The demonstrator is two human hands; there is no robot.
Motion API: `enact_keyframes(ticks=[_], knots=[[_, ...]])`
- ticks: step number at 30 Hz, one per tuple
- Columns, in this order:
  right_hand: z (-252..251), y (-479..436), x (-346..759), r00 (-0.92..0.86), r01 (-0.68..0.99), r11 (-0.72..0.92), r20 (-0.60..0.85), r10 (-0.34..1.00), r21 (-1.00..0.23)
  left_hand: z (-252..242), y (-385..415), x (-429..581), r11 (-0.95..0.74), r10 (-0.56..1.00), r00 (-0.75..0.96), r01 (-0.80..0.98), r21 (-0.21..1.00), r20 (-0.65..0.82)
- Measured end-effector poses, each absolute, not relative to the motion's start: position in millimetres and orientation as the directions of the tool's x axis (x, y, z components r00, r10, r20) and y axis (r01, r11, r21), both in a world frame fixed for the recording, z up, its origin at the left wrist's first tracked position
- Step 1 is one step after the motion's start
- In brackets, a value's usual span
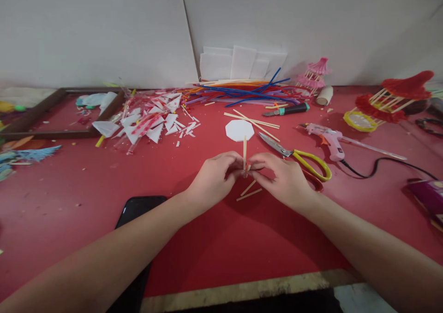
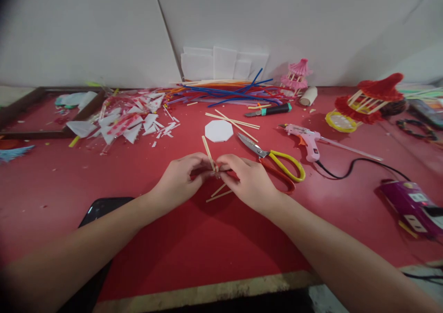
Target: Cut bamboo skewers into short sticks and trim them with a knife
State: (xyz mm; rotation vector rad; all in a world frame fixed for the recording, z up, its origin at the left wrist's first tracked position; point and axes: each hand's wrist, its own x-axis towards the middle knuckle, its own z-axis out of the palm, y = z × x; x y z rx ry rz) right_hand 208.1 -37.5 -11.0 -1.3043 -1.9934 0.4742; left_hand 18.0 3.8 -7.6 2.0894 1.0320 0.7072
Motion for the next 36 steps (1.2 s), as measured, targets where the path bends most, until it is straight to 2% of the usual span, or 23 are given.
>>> enact_keyframes(ticks=[14, 23, 30, 36], knots=[[-20, -35, 205, -0.220, 0.530, 0.308, 0.223, 0.950, -0.790, 0, 3, 19, -0.491, 0.822, 0.536, 0.498, 0.715, 0.191], [-21, -33, 203, -0.215, 0.511, 0.290, 0.207, 0.955, -0.809, 4, -1, 21, -0.404, 0.853, 0.505, 0.478, 0.780, 0.132], [-19, -32, 202, -0.209, 0.522, 0.275, 0.192, 0.959, -0.807, 1, -5, 22, -0.380, 0.875, 0.455, 0.435, 0.816, 0.165], [-21, -34, 202, -0.180, 0.530, 0.254, 0.186, 0.966, -0.809, -3, 0, 24, -0.445, 0.846, 0.473, 0.377, 0.812, 0.245]])
